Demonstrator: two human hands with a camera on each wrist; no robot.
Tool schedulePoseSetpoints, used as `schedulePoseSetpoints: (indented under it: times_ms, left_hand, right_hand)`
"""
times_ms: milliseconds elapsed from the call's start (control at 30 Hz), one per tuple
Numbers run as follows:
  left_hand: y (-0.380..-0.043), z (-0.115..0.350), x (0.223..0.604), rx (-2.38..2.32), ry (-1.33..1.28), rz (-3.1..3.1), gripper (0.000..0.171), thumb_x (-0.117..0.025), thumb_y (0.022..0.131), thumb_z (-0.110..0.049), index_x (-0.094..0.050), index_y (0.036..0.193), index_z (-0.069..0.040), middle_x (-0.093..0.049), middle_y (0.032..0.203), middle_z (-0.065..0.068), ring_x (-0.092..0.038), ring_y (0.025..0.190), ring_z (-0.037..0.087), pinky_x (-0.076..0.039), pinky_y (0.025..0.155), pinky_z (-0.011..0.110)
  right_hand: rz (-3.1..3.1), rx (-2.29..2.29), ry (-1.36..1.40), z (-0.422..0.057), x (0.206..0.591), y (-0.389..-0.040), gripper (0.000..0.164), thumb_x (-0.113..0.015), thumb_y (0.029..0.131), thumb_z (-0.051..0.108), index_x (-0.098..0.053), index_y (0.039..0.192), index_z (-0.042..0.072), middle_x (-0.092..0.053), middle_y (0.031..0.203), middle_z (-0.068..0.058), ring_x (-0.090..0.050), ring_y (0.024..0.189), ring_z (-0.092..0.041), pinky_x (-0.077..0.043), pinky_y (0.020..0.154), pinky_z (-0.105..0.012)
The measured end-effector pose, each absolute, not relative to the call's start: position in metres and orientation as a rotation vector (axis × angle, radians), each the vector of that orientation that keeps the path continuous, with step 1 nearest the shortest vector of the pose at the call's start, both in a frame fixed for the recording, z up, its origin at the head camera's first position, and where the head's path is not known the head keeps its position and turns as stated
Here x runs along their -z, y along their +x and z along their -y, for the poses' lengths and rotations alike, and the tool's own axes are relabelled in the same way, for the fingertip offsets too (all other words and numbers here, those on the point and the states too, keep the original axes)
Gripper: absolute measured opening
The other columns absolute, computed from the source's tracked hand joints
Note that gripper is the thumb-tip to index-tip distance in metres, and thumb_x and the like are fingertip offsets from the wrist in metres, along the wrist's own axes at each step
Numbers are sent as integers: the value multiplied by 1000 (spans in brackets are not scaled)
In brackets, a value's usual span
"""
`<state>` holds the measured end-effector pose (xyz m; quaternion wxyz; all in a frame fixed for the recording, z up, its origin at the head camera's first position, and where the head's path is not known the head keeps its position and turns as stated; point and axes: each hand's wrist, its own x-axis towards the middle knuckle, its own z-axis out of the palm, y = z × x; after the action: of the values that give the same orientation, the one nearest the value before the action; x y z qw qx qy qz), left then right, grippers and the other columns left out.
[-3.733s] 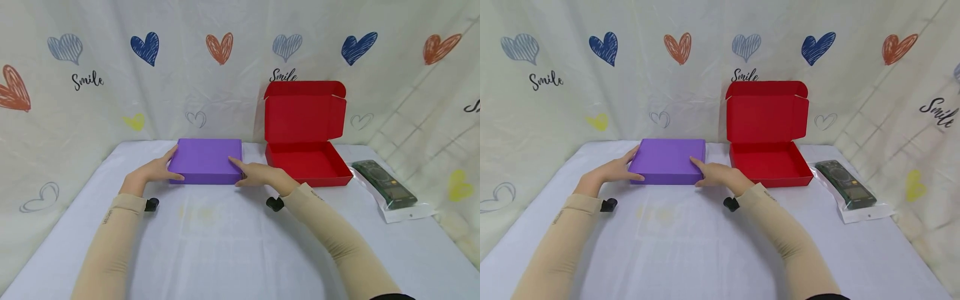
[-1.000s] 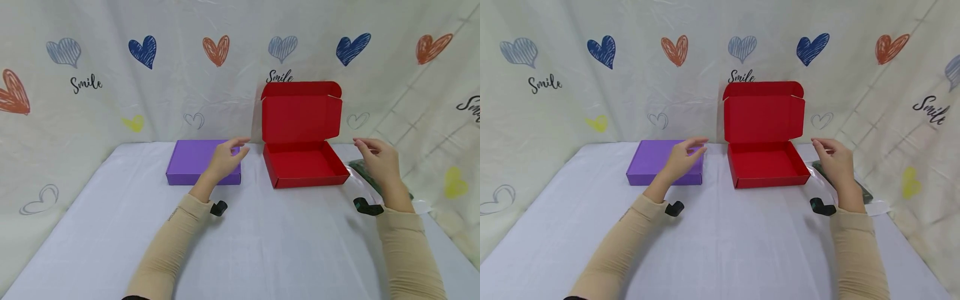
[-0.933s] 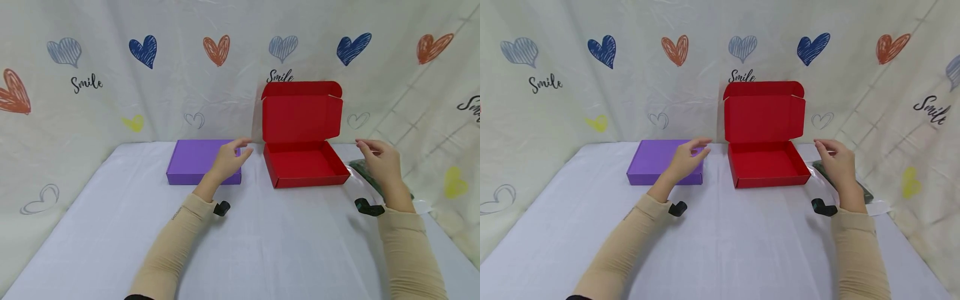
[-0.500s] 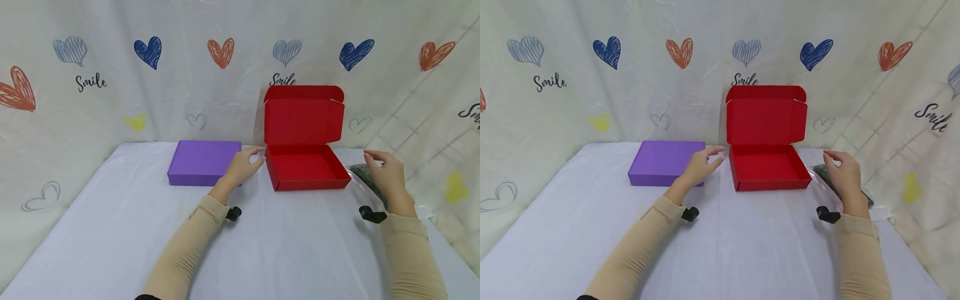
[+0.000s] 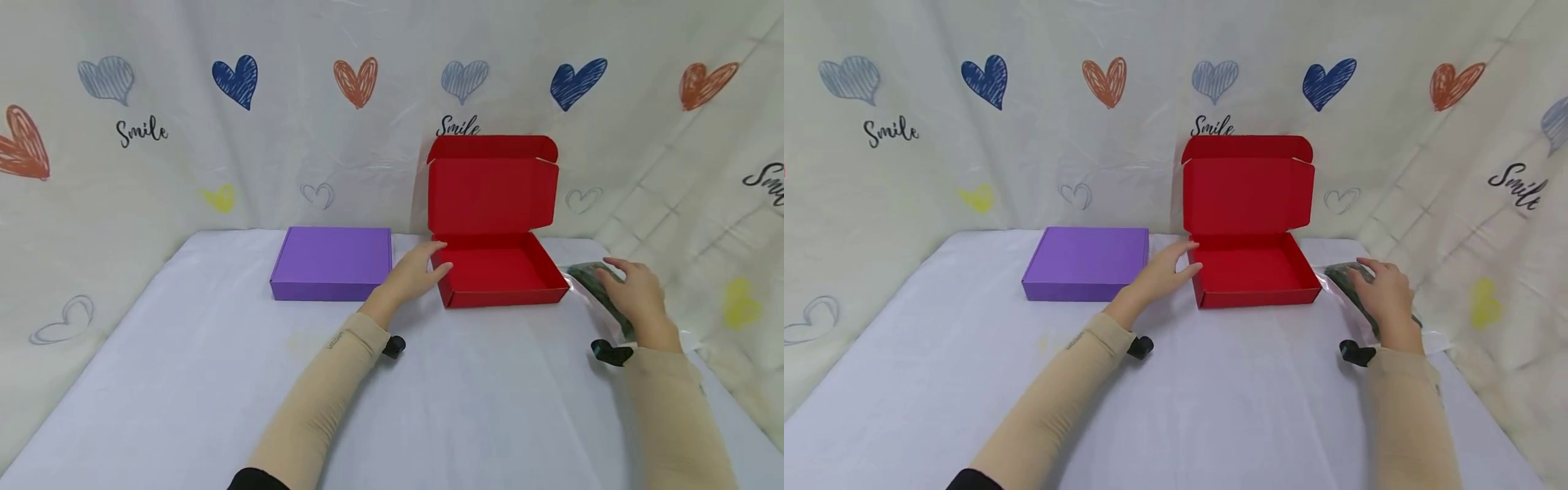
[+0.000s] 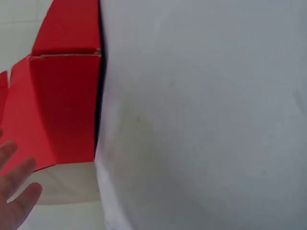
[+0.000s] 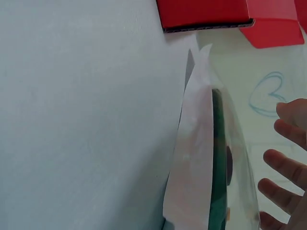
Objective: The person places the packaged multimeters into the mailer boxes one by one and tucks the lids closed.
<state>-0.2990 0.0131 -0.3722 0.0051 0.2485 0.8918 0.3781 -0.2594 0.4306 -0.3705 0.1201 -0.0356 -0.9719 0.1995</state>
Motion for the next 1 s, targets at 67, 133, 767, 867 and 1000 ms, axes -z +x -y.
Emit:
schedulePoseSetpoints:
  times_ms: [67, 133, 767, 867, 1000]
  left_hand:
    - [-301, -16, 374, -1145, 755, -2807, 64, -60, 104, -35, -36, 160, -13, -37, 163, 5, -32, 150, 23, -33, 119, 41]
    - [-302, -18, 376, -1101, 727, -2826, 67, -59, 104, -38, -34, 161, -13, -35, 164, 6, -33, 150, 23, -33, 119, 41]
    - [-305, -34, 387, -794, 597, -2743, 110, -61, 92, -69, -2, 166, -12, -4, 172, 8, -14, 155, 33, -21, 121, 57]
    - [-306, -34, 387, -782, 608, -2713, 114, -62, 90, -69, 2, 166, -12, 2, 172, 6, -11, 156, 33, -16, 122, 59]
    - [-308, -37, 388, -768, 625, -2702, 117, -66, 88, -68, 2, 166, -13, 4, 172, 5, -12, 156, 34, -18, 121, 59]
  right_hand:
    - [2869, -569, -130, -432, 370, -261, 60, -42, 108, 40, -45, 148, -4, -36, 141, -46, -32, 127, -67, -32, 89, -76]
    - [2900, -555, -152, -433, 370, -262, 62, -41, 108, 44, -44, 149, -2, -34, 142, -46, -31, 126, -68, -32, 86, -76]
    - [3150, -579, -317, -447, 383, -261, 107, -55, 95, 68, -10, 158, -6, -11, 140, -54, -20, 123, -73, -27, 91, -82]
    - [3184, -567, -316, -445, 384, -261, 109, -59, 93, 66, -9, 158, -6, -10, 140, -54, -18, 124, -72, -25, 92, -83]
    - [3218, -562, -386, -446, 386, -258, 112, -62, 91, 65, -6, 159, -3, -10, 140, -53, -19, 121, -70, -29, 92, -82]
